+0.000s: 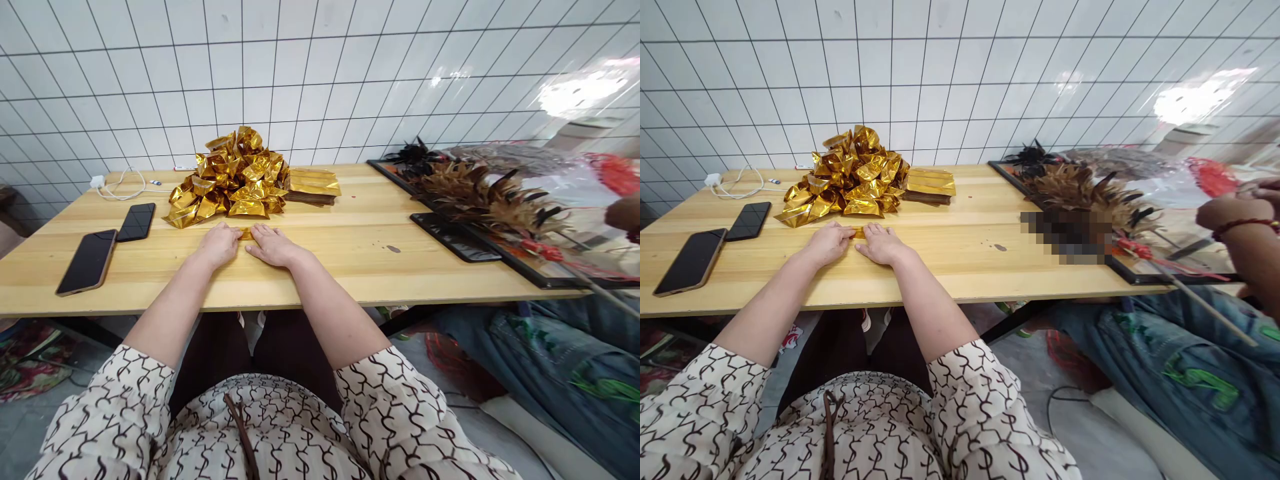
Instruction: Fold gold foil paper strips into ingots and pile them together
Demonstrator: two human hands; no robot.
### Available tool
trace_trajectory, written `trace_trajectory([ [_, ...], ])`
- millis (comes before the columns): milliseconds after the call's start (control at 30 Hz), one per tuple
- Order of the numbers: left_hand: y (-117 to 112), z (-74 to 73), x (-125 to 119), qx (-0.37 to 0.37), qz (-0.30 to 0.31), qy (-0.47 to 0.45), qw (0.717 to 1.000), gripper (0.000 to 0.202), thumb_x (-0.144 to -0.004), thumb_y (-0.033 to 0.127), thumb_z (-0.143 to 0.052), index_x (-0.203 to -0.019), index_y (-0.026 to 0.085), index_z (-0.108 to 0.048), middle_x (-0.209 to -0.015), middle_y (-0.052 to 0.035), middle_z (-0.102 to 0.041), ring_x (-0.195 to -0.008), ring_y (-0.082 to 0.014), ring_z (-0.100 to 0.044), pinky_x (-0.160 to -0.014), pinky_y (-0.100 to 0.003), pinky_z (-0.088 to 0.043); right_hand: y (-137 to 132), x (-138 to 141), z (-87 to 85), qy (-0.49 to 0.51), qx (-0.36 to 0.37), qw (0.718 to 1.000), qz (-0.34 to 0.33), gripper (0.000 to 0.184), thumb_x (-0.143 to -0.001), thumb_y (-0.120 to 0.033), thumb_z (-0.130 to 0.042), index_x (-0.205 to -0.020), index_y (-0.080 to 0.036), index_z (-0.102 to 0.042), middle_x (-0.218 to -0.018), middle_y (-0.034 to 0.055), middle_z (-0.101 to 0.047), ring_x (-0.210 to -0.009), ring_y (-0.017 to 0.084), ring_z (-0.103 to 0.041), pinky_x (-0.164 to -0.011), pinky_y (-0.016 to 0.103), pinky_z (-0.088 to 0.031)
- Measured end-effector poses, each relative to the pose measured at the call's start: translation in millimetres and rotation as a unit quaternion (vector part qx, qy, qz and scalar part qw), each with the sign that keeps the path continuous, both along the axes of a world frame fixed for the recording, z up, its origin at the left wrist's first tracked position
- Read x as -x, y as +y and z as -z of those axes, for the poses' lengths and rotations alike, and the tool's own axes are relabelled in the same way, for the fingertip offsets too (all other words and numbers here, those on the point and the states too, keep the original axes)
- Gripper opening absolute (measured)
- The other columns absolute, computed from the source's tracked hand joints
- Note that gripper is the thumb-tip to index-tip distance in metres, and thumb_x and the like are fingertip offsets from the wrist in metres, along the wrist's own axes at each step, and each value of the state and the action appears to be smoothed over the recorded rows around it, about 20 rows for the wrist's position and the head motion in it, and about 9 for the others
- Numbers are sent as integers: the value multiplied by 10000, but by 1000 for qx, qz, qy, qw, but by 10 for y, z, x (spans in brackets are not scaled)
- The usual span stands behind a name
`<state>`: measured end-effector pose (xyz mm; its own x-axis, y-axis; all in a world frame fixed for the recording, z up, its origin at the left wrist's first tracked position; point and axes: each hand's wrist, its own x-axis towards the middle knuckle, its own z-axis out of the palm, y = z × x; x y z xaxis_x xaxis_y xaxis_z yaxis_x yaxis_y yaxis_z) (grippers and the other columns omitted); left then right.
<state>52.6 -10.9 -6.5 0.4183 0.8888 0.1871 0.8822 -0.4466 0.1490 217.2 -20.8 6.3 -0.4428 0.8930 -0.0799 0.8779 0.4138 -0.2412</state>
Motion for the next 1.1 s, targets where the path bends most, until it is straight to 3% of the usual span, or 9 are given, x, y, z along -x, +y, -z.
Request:
trace_trajectory([
  [300, -16, -78, 108, -3, -28, 18, 999, 328, -823, 208, -446, -901, 214, -765, -822, -83, -728, -917, -250, -613, -848, -332, -493, 4, -165, -94, -1, -24, 1000, 10, 414, -920, -333, -437, -1314, -275, -549, -1460, 68, -481, -1362, 249, -397, -1114, 485, -267],
  [667, -39, -105, 150, -18, -72, 18, 997, 272, -801, 219, -484, -775, 238, -755, -802, -79, -722, -878, -264, -642, -773, -337, -499, 15, -319, -176, -11, -24, 999, 38, 306, -907, -301, -475, -1135, -300, -679, -1329, 53, -603, -1275, 266, -482, -1061, 499, -305],
  [733, -36, -84, 125, -27, -54, 20, 998, 285, -826, 250, -468, -824, 218, -752, -878, -89, -729, -939, -263, -634, -837, -344, -497, 23, -308, -169, -15, -27, 999, 37, 308, -907, -292, -470, -1130, -295, -682, -1306, 57, -617, -1270, 266, -485, -1056, 499, -307],
  [800, -34, -54, 86, -32, -6, 13, 999, 324, -852, 308, -457, -984, 195, -730, -1059, -98, -714, -1078, -265, -599, -952, -362, -463, 27, -296, -165, -20, -31, 999, 36, 307, -908, -292, -467, -1128, -304, -680, -1294, 53, -625, -1263, 262, -491, -1056, 499, -305],
  [900, -33, 6, 30, 3, 63, -4, 998, 498, -877, 434, -440, -1281, 179, -580, -1378, -96, -561, -1318, -262, -447, -1102, -396, -343, 24, -287, -169, -22, -30, 998, 42, 308, -905, -289, -475, -1136, -316, -677, -1292, 51, -627, -1263, 263, -491, -1067, 506, -292],
  [1100, -41, 46, 16, 105, 76, 14, 991, 754, -878, 626, -324, -1456, 145, -367, -1567, -114, -280, -1454, -252, -228, -1176, -373, -196, -24, -209, -169, -6, -52, 998, 26, 353, -907, -273, -480, -1226, -280, -631, -1357, 71, -583, -1313, 261, -451, -1108, 521, -242],
])
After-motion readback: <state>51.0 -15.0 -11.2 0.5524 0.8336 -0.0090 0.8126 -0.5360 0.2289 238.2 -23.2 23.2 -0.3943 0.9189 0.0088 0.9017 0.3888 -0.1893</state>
